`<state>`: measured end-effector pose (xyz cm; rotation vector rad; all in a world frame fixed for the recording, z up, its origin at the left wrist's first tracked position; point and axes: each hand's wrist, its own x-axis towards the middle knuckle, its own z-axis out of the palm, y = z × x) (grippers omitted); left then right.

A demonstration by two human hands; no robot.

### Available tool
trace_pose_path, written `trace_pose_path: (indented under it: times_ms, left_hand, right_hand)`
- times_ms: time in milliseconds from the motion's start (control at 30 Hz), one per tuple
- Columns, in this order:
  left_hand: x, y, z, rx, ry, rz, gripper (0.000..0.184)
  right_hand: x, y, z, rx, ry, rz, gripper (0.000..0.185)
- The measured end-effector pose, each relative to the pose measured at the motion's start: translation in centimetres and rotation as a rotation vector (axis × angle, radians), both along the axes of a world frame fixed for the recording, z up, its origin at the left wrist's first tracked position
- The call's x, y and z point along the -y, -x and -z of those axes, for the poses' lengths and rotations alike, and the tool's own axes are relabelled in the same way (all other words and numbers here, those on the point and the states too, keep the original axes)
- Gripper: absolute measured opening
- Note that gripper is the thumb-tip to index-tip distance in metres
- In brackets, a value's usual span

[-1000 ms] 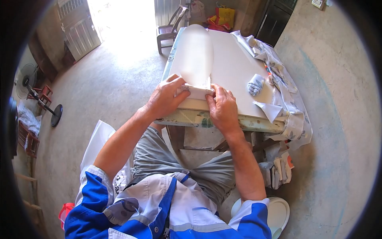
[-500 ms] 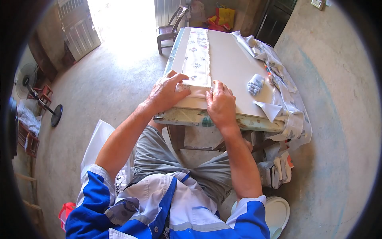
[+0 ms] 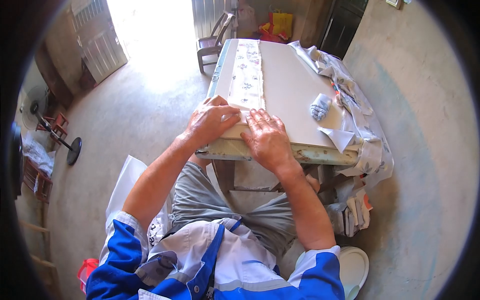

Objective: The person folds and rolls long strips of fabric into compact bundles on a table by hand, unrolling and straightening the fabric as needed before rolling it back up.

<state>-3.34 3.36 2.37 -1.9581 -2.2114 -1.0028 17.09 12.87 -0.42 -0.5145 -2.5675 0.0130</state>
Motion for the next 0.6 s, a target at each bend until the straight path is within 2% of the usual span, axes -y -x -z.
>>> trace_pose_path:
  times_ms: [100,200,233,333,600]
  left_hand:
    - [0.1,-0.7,0.5,-0.263,-0.138,-0.053,0.022]
    - [-0.4,-1.1,0.8,-0.446,-0.327,0.087,0.021]
    - [-0.4,-1.1,0.9,-0.294,-0.223,0.181,0.022]
    - [0.0,-1.2,1.0,-0.139,-0.157,0.200,0.023]
    - [1.8,-1.4,0.9,-0.127,-0.182,0.259,0.025]
  right_hand:
    - [-0.1,-0.3,-0.1,0.011,0.011,-0.006,0.055]
    - [0.0,-0.4,-0.3,0.004,0.033,0.001,0.055]
    - [0.1,-0.3,-0.4,0.000,0.043,0.005,0.054]
    - [0.3,-0.3,-0.5,-0.016,0.043,0.009,0.053]
    - [1.6,-1.7,-0.3,-0.056,0.004,-0.021,0.048]
